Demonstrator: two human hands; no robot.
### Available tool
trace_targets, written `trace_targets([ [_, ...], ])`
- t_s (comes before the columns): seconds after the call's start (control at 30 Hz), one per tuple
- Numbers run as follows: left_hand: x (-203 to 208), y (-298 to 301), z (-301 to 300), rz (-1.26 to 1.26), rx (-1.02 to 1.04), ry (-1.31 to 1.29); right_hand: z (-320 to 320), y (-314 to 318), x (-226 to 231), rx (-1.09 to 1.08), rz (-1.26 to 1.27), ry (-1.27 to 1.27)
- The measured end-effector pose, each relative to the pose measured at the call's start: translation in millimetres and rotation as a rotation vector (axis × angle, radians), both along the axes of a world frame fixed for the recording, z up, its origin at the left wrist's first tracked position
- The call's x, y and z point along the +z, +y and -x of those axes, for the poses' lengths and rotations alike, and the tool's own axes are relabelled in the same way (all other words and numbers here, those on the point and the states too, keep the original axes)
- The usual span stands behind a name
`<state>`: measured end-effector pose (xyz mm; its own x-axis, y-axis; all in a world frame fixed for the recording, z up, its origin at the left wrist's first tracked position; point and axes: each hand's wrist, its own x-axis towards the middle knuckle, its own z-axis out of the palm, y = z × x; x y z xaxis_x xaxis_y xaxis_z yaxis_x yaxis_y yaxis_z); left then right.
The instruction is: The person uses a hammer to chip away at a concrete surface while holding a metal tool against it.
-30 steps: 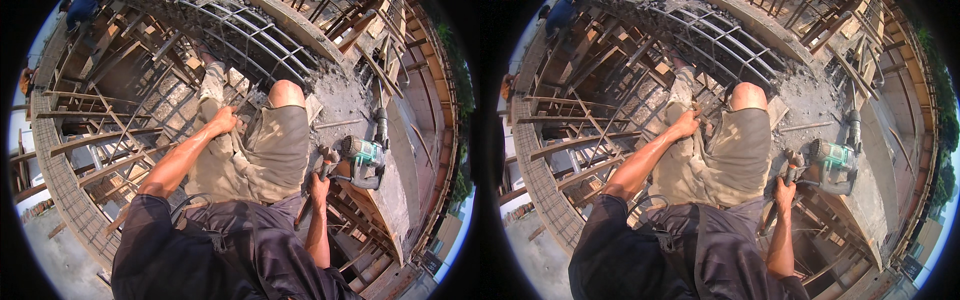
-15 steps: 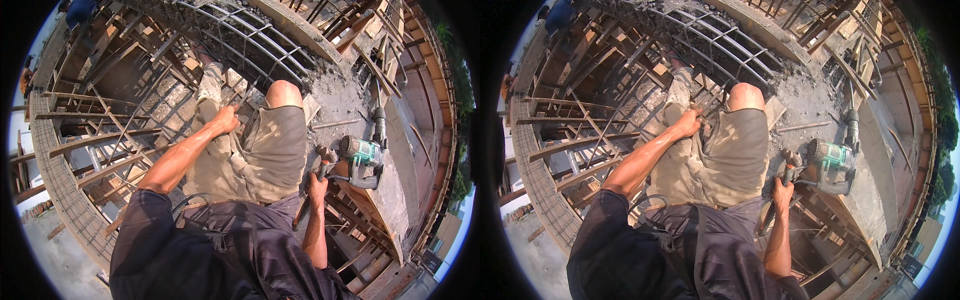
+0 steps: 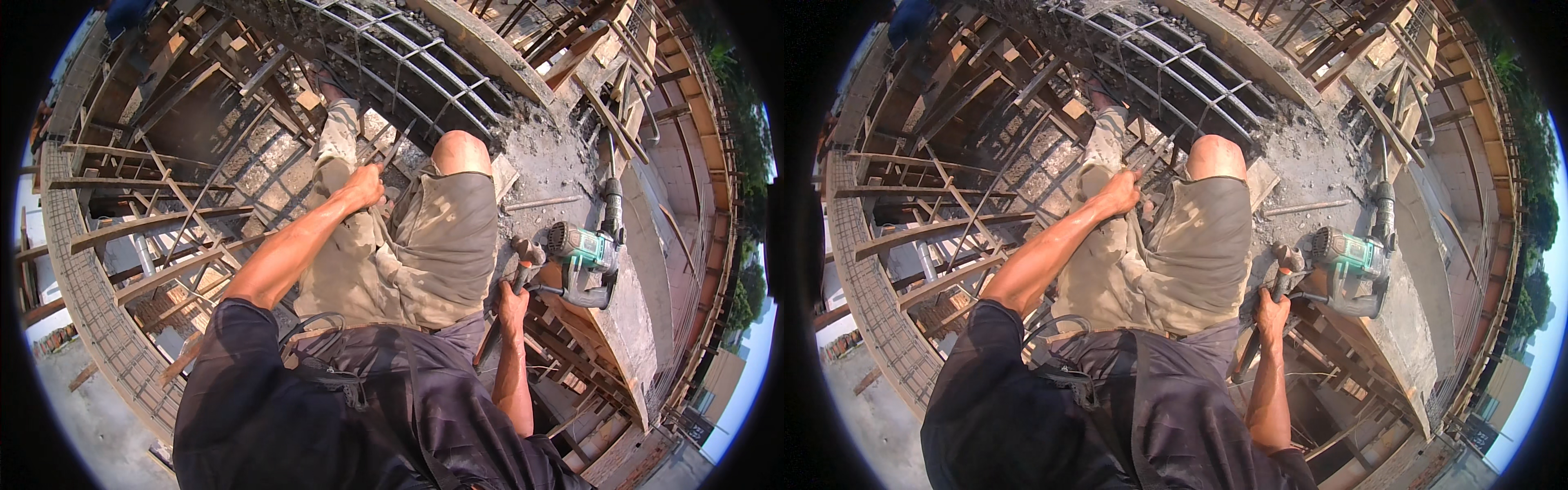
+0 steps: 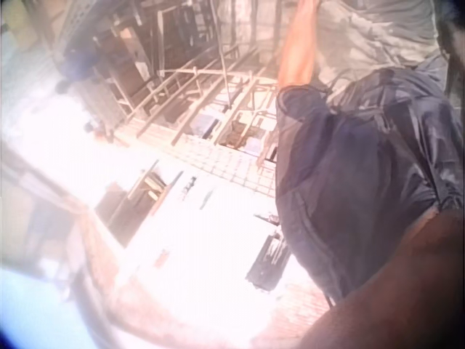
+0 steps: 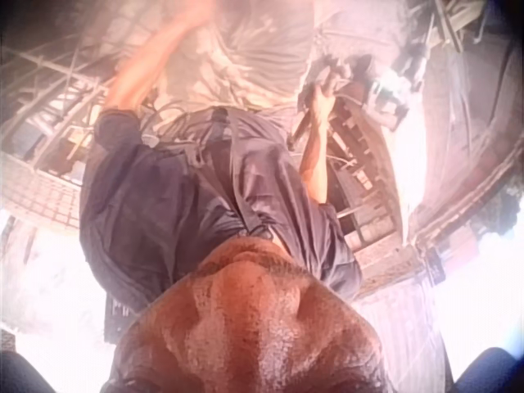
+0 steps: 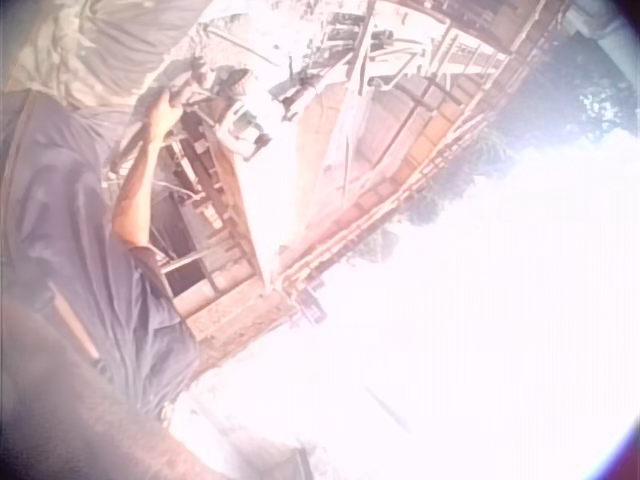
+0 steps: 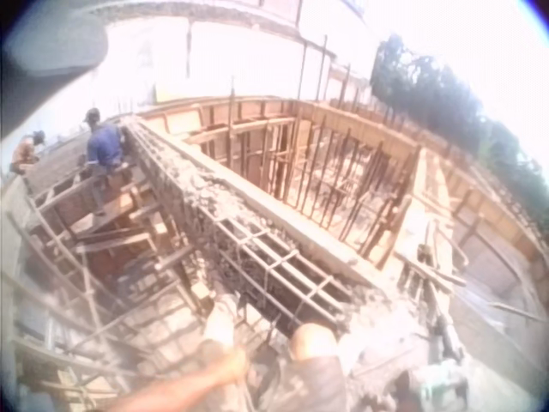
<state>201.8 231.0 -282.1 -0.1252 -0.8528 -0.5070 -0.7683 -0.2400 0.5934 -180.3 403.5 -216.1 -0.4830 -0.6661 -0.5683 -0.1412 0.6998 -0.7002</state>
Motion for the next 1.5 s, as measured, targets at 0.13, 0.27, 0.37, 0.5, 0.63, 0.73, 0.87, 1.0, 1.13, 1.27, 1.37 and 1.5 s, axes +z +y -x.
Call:
trace_targets([
  [0.13,12,4,-34,0.013,0.03,0.097,9,5,-15,0.003,0.018,-0.039],
  [0.27,-13,9,-49,0.154,0.094,0.018,11,6,-16,0.024,0.006,-0.051],
  [0.37,2,-6,-23,0.015,0.153,-0.031,5,5,-9,0.03,0.001,-0.053],
  [0.5,-14,-6,-5,0.033,0.113,0.0,-3,-2,2,0.062,0.009,0.062],
  [0.63,26,-9,-11,-0.244,0.265,0.23,3,3,-3,0.025,0.019,0.021],
  [0.73,17,3,-15,-0.112,0.317,0.296,5,3,-5,0.013,-0.016,-0.056],
  [0.87,16,-1,7,-0.193,0.488,0.525,-1,1,1,0.013,-0.013,-0.017],
  [1.0,7,-2,21,-0.074,0.373,0.264,-3,0,2,0.027,-0.015,0.001],
  [1.13,-8,5,-11,-0.149,0.291,0.266,3,1,-8,0.048,0.01,0.016],
  [1.27,55,20,-28,-0.465,0.47,0.42,3,2,-7,0.011,-0.002,-0.03],
  [1.37,90,44,-43,-0.529,0.518,0.537,5,4,-9,0.023,0.032,0.012],
  [1.5,144,71,-55,-0.58,0.611,0.716,-3,0,2,0.051,0.023,0.063],
])
